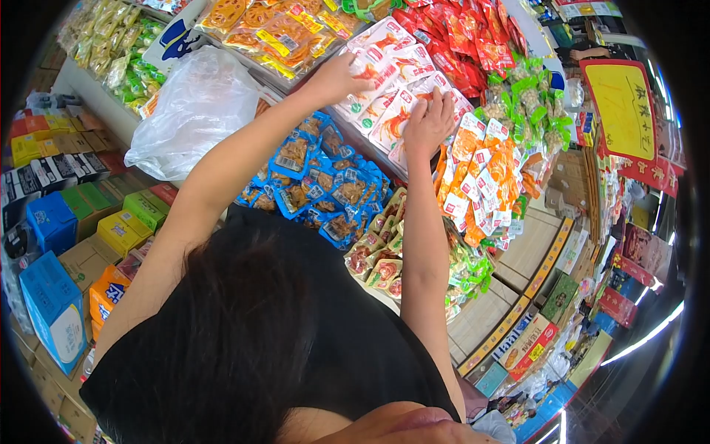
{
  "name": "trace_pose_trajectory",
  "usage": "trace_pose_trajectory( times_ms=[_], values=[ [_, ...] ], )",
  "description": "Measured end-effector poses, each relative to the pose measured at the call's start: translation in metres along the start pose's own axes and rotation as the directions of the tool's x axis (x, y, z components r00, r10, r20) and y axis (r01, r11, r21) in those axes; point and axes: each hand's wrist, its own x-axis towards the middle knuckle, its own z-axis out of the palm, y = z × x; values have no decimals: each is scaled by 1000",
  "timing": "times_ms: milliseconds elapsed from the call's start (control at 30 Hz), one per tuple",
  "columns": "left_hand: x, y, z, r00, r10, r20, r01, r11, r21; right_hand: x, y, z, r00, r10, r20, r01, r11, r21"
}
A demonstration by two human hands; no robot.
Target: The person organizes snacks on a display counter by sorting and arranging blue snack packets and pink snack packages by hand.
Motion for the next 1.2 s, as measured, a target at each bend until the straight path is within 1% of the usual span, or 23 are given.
trace_pose_trajectory(
  times_ms=[33, 67, 100, 233, 300, 333, 367, 400, 433, 467, 533, 667, 733, 767, 833, 867, 933, 967, 1033, 1067, 1133, 1167, 1200],
  values=[
    [2, -3, -3, 998, -64, 21, 66, 980, -186, 0, 0, 0, 1000, 2, -2, -2, 1000, 11],
    [4, -6, -5, 991, -122, 53, 133, 922, -362, 0, 1, 0, 1000, 3, -1, -3, 1000, 11],
    [6, -8, -6, 991, -133, -25, 119, 943, -312, 0, 1, 0, 1000, 0, 1, 0, 1000, 0],
    [10, -24, -4, 993, -116, -24, 104, 954, -280, -1, 0, -1, 1000, -2, 3, 2, 1000, -21],
    [9, -24, 2, 994, 4, 108, 36, 928, -372, -1, 0, -1, 1000, -4, 5, 4, 1000, -18],
    [7, -18, 3, 994, 4, 108, 36, 927, -372, 0, 0, -1, 1000, -5, 4, 5, 1000, -16],
    [6, -12, 6, 999, 38, 32, -36, 998, -42, 0, 1, 0, 1000, -5, 4, 5, 1000, -17],
    [3, -6, 8, 995, 95, -29, -82, 951, 298, 0, 1, 0, 1000, 6, 11, -6, 1000, 4],
    [1, 10, -3, 992, 15, 122, -46, 967, 252, 0, 1, 0, 1000, 17, 19, -18, 999, 26],
    [-1, 10, 1, 992, 15, 123, -46, 966, 253, -1, 1, 0, 1000, 18, 19, -18, 999, 26],
    [-4, 9, 8, 995, 103, 8, -99, 931, 351, -1, 1, 0, 1000, 16, 22, -17, 1000, 11],
    [-5, 17, 3, 997, 43, 63, -65, 906, 418, -1, 1, 0, 999, 23, 27, -23, 999, 22],
    [-9, 21, 0, 989, 146, -33, -117, 887, 447, -1, 2, 1, 999, 30, 29, -30, 1000, 6],
    [-9, 23, -1, 989, 146, -33, -116, 887, 447, -1, 2, 1, 999, 30, 30, -30, 1000, 6],
    [-9, 26, -3, 980, 195, -34, -163, 892, 421, -1, 3, 1, 1000, 20, 23, -21, 1000, 21],
    [-8, 24, -2, 980, 195, -34, -163, 893, 420, -1, 3, 1, 1000, 20, 24, -21, 1000, 21],
    [-1, 13, 3, 980, 197, 1, -190, 944, 272, -1, 2, 1, 999, 27, 25, -28, 1000, 15],
    [3, 4, 7, 980, 197, 2, -190, 943, 272, -1, 2, 1, 999, 28, 25, -28, 999, 15],
    [4, -3, 7, 990, 141, -23, -139, 989, 51, -1, 1, 0, 999, 34, 24, -34, 999, 8],
    [5, 0, 2, 990, 141, -22, -140, 989, 50, -1, 0, -1, 999, 35, 24, -36, 999, 7],
    [6, 7, -13, 991, -33, 128, 50, 989, -139, -1, 0, -1, 1000, 9, 8, -9, 1000, -14],
    [18, -11, -4, 999, 27, 21, -24, 988, -153, -1, 0, -1, 1000, 9, 9, -9, 1000, -15],
    [31, -29, 2, 999, 26, 22, -23, 988, -153, -1, 0, -1, 1000, 8, 10, -8, 1000, -14]
  ],
)
